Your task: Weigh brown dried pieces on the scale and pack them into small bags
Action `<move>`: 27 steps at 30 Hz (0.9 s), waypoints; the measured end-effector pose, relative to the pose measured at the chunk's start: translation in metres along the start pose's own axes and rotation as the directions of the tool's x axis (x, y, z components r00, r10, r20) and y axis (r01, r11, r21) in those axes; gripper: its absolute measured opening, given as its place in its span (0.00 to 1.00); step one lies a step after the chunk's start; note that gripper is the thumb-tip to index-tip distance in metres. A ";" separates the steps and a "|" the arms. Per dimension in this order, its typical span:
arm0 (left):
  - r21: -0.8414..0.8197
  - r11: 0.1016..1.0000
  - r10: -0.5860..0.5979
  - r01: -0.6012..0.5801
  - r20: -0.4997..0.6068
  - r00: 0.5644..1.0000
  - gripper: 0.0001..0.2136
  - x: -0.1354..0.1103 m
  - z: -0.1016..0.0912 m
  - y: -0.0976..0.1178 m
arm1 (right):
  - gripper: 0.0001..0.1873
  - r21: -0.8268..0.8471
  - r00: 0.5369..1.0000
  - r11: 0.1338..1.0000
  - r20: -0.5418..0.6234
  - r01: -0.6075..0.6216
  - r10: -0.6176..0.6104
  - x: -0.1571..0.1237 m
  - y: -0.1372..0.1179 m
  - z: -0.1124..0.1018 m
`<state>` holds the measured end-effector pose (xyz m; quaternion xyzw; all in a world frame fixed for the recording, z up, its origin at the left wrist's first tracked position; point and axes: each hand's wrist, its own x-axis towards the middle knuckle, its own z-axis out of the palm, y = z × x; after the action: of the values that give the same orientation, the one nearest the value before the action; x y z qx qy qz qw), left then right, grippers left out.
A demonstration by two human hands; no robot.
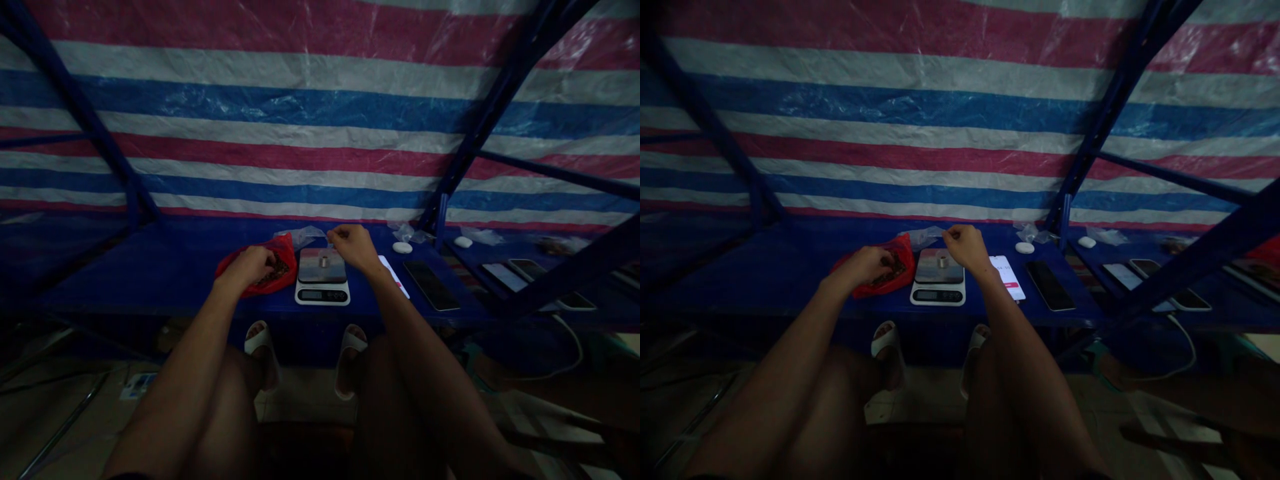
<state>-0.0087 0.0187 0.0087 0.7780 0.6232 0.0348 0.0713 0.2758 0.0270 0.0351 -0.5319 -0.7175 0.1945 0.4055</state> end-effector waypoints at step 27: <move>-0.376 0.851 0.303 -0.367 -0.221 0.927 0.09 0.034 -0.030 0.108 | 0.14 -0.005 0.999 0.999 0.002 -0.053 0.053 -0.002 0.001 -0.017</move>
<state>0.0990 0.0308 0.0535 0.8373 0.4598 0.2364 0.1779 0.2905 0.0234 0.0440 -0.5515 -0.7041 0.2042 0.3980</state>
